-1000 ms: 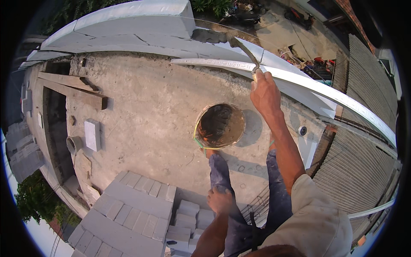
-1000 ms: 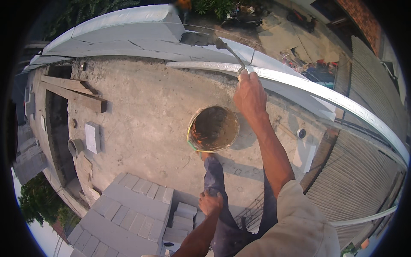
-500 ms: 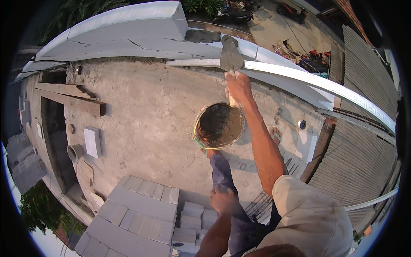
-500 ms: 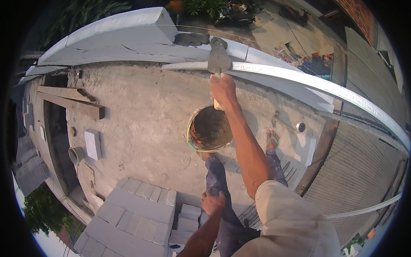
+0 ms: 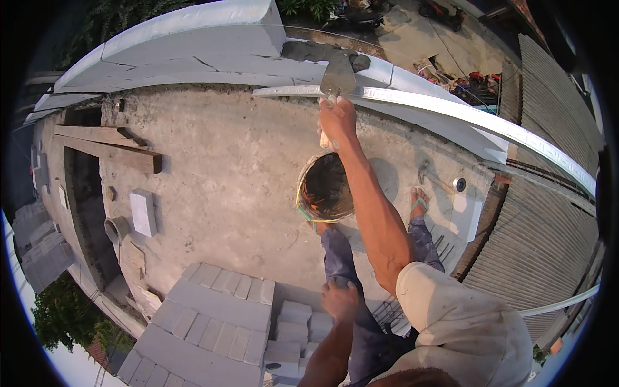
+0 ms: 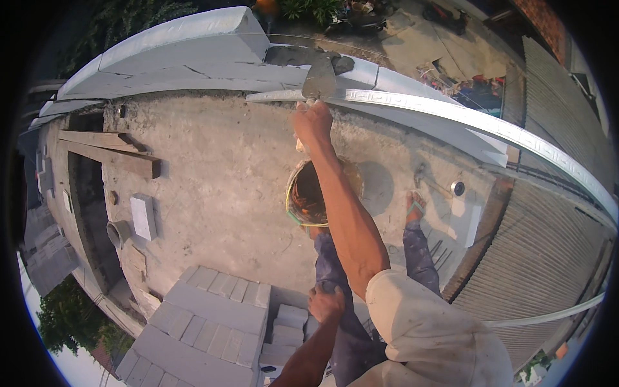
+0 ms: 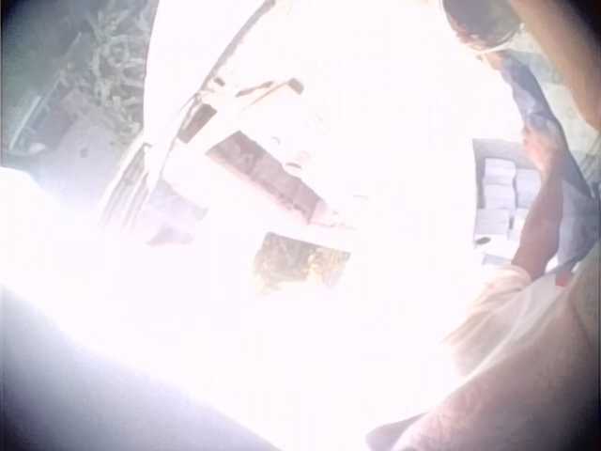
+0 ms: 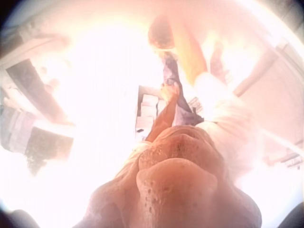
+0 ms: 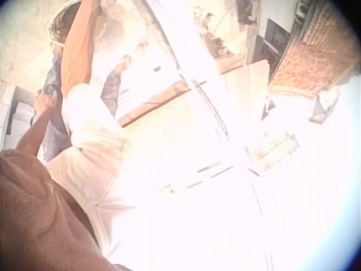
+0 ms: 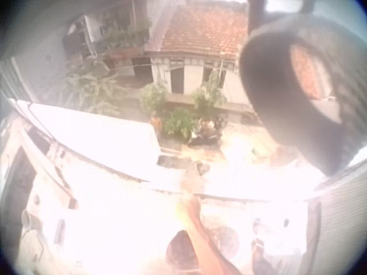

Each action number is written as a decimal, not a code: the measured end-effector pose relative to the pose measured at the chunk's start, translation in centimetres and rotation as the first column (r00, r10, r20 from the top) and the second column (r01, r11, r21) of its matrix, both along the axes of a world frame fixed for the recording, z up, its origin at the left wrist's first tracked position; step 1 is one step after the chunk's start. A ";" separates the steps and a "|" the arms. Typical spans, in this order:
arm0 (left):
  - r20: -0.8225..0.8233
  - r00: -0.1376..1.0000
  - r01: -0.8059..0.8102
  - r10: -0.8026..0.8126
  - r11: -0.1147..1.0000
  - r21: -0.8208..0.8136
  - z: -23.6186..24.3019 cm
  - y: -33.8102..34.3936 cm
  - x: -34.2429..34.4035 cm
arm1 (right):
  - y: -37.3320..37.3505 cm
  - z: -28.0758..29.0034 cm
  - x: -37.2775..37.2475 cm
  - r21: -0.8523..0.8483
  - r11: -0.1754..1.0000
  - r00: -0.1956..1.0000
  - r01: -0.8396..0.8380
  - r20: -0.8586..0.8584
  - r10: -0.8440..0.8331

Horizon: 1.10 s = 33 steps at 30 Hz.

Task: The person applies mortar to a curved wall using a trowel and places white rectangular tiles onto the surface. They use a hammer to tap the tiles into position and a tape measure to check dimensions. The person works on a rooftop, handling tiles one by one to build up the wall.

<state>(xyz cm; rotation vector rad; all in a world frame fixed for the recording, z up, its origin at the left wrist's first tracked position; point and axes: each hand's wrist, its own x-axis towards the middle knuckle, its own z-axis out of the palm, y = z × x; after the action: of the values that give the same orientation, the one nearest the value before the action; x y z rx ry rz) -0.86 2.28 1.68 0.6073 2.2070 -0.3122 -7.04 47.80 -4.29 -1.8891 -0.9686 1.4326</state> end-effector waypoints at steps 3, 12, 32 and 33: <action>-0.024 1.000 -0.019 0.019 1.000 -0.017 -0.5 -0.2 0.1 | -1.6 -0.8 -0.2 0.040 0.997 0.993 0.073 -0.091 -0.069; 0.018 0.999 0.026 -0.027 0.998 0.051 -0.3 -0.8 -0.2 | -2.1 -1.8 -2.3 -0.024 0.963 0.747 0.268 -0.626 -0.224; 0.050 0.997 -0.037 0.050 0.972 -0.233 -1.6 -1.1 1.4 | -20.6 -25.0 14.4 -0.508 0.074 -0.293 -0.858 0.603 0.742; 0.051 0.997 -0.042 0.055 0.971 -0.236 -1.7 -1.1 1.5 | -20.3 -24.6 13.6 -0.537 0.013 -0.383 -0.843 0.617 0.687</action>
<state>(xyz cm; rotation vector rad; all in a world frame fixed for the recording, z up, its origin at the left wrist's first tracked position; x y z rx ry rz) 0.66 1.21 0.01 0.4268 2.0878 -0.5154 6.55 27.55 -28.93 -1.4144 -3.4729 0.5703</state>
